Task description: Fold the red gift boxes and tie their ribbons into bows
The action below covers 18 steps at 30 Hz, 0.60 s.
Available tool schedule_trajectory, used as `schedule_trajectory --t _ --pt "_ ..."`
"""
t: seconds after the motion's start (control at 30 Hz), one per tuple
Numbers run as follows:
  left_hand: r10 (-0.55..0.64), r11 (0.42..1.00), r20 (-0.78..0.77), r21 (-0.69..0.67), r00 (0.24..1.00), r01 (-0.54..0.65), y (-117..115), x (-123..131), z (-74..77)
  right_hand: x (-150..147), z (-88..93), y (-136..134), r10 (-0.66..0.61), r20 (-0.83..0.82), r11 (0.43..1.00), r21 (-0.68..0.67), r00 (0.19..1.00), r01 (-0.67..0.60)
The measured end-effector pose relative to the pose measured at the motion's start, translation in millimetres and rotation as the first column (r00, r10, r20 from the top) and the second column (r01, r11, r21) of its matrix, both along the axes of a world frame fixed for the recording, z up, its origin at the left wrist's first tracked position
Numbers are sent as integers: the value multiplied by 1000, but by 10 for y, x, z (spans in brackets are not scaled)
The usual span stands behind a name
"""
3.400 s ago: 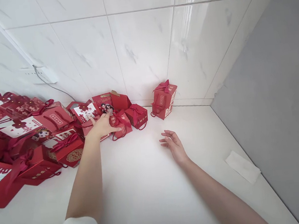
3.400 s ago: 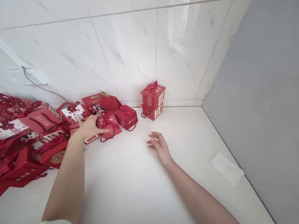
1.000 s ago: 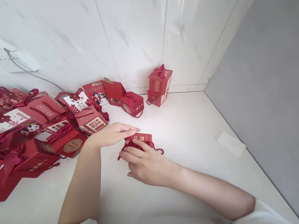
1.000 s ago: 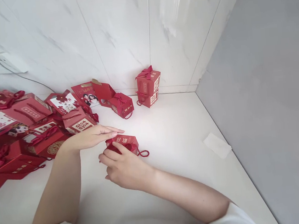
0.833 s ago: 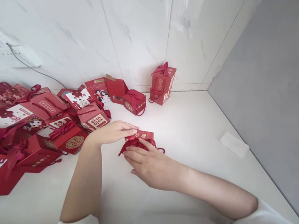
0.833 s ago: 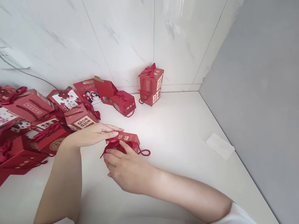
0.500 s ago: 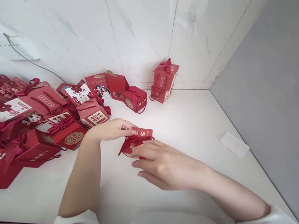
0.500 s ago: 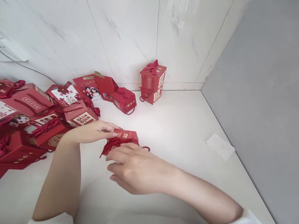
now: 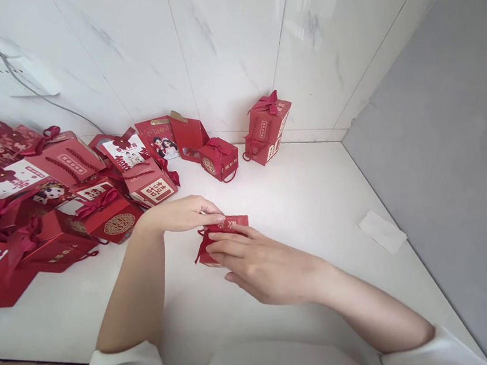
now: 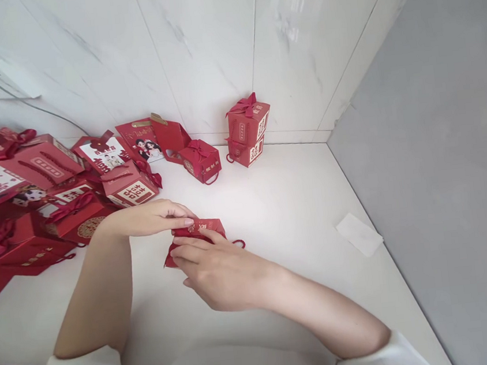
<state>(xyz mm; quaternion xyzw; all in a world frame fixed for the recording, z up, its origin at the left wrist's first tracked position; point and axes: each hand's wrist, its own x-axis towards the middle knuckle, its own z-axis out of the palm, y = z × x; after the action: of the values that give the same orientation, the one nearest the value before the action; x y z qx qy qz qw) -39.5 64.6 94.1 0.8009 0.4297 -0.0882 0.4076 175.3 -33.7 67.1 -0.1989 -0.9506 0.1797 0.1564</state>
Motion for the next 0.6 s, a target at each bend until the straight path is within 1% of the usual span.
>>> schedule_trajectory --t 0.1,0.13,0.2,0.27,0.33,0.43,0.5,0.57,0.6 --pt "-31 1000 -13 -1 999 31 5 -3 17 143 144 42 22 -24 997 -76 999 -24" --pt "-34 999 -20 1 999 34 7 0 20 168 170 50 13 -31 997 -78 999 -16" --pt "-34 999 -29 3 999 34 13 11 15 159 159 53 -20 -41 999 -26 999 19" --pt "-29 1000 -37 6 999 29 18 21 2 73 64 42 -41 -36 996 77 998 44" --pt "-13 1000 -45 4 999 13 22 26 -16 -58 -81 23 -45 -14 981 190 999 46" --pt "28 1000 -55 -14 998 -28 23 25 -42 -214 -254 8 -100 13 953 288 995 92" --pt "50 998 -55 -30 997 -51 22 20 -54 -224 -270 23 -129 8 953 276 992 122" --pt "62 997 -44 -52 997 -64 21 16 -55 -144 -199 62 -108 -10 974 199 994 108" --pt "69 995 -33 -65 997 -72 19 14 -50 -78 -141 89 -74 -20 986 149 997 76"
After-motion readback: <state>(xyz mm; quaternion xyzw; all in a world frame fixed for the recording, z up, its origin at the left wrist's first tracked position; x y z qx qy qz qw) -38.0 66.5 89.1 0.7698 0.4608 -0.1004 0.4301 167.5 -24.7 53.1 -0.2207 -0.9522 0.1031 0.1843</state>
